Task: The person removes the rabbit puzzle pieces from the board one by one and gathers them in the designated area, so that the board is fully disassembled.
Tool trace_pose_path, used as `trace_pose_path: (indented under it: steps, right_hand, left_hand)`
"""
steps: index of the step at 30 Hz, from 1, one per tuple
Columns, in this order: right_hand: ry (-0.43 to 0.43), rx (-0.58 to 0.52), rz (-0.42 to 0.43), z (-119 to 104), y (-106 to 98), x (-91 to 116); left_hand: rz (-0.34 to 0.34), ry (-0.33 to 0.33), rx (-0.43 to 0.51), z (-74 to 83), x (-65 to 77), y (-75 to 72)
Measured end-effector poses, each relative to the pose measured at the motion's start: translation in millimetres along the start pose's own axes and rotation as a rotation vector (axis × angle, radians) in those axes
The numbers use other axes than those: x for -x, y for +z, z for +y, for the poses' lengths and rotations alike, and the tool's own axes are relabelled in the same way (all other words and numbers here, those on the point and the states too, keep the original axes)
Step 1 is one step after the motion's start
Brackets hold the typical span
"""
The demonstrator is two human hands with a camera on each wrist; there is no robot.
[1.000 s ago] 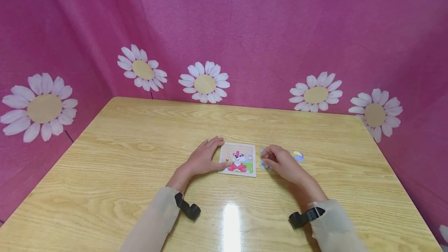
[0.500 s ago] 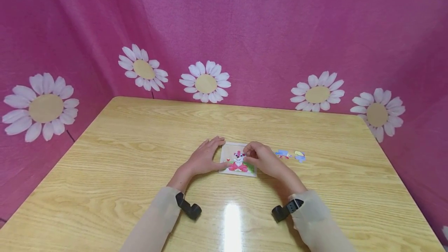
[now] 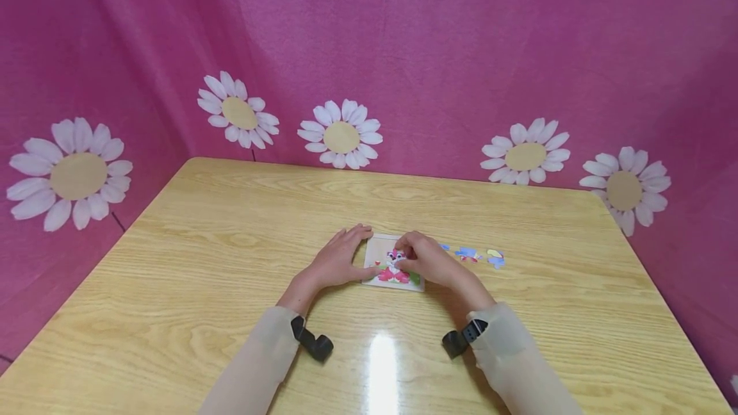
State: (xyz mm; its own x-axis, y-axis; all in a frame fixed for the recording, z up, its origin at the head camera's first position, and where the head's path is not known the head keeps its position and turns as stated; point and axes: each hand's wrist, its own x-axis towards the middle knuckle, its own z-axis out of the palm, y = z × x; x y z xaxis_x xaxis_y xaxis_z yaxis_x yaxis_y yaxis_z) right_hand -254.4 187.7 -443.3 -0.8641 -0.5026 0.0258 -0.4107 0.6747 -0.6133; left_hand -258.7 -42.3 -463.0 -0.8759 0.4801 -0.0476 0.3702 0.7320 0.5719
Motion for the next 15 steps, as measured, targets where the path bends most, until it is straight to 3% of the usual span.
trace_pose_path:
  steps: [9, 15]
  right_hand:
    - [0.051, -0.018, -0.069, -3.1, -2.1, -5.2]
    - [0.072, -0.005, -0.068, -4.5, -1.2, -3.9]
  left_hand:
    - [0.004, -0.007, 0.003, 1.3, -0.5, 0.6]
    - [0.004, -0.010, 0.005, 2.8, 0.3, -1.0]
